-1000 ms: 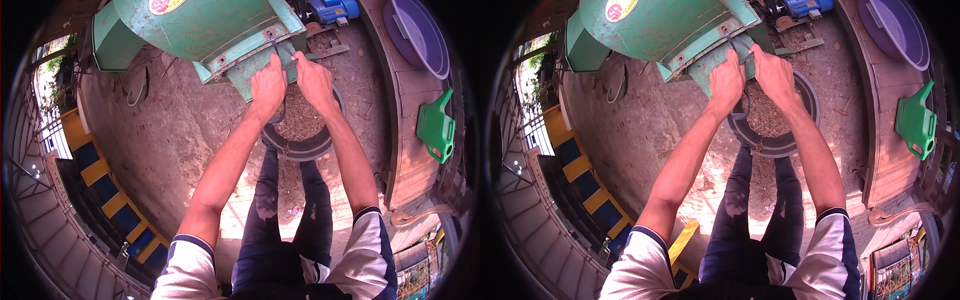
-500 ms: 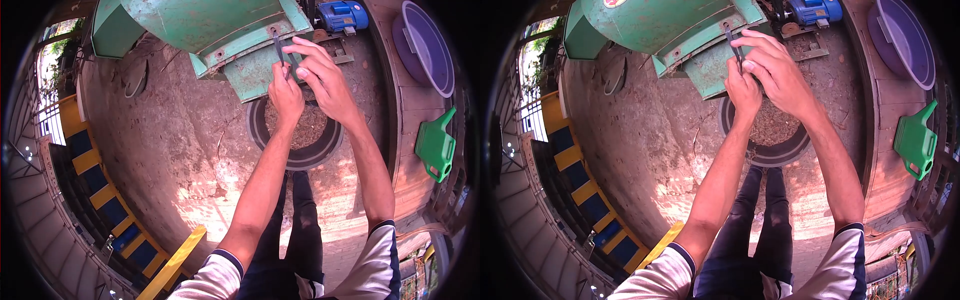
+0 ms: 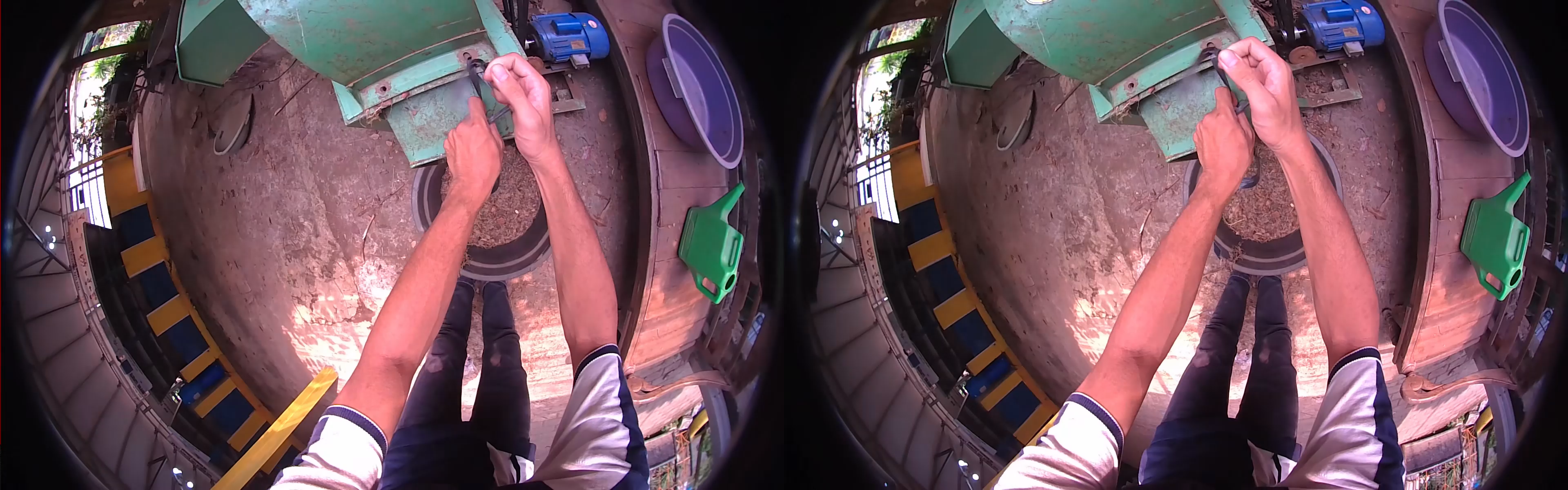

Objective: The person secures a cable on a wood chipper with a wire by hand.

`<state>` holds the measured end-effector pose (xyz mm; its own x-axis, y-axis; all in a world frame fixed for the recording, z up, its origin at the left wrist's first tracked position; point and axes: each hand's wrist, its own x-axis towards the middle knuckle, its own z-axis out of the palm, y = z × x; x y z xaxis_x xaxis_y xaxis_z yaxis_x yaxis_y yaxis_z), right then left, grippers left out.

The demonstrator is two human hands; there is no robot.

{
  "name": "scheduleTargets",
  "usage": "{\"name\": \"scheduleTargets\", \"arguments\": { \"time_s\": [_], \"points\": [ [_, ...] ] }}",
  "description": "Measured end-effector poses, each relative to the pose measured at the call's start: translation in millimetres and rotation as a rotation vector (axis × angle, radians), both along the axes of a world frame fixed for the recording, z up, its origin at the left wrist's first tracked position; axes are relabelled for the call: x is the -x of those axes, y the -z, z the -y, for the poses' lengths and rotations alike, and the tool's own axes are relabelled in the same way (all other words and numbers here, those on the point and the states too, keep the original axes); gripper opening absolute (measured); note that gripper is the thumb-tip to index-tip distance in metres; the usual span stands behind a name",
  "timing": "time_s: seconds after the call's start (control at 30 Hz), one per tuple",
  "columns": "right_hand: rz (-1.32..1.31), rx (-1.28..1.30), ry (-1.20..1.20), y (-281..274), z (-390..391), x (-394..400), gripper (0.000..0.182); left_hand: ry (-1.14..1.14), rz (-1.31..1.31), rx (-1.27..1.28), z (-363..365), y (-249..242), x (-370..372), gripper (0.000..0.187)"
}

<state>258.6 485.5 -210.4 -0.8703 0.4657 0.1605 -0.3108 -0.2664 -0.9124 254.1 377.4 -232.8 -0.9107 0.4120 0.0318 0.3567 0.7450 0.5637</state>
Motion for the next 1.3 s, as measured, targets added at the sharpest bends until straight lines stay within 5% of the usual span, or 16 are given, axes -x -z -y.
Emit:
{"name": "scheduleTargets", "arguments": {
  "time_s": [0.33, 0.8, 1.1, 1.3],
  "points": [
    [-0.049, 0.234, 0.077, 26, 3, 5, 0.019, -0.058, 0.046, -0.051, 0, 8, -3, 0.022],
    [0.018, -0.068, 0.076, 24, 24, -7, 0.022, 0.024, 0.008, -0.076, 12, 9, -1, 0.020],
    [-0.088, 0.440, 0.135, 42, 18, 0, 0.022, -0.033, 0.046, 0.052, 2, 2, -1, 0.024],
    [-0.094, 0.449, 0.111, 42, 16, -4, 0.020, -0.012, 0.065, 0.192, -8, -2, 2, 0.030]
  ]
}}
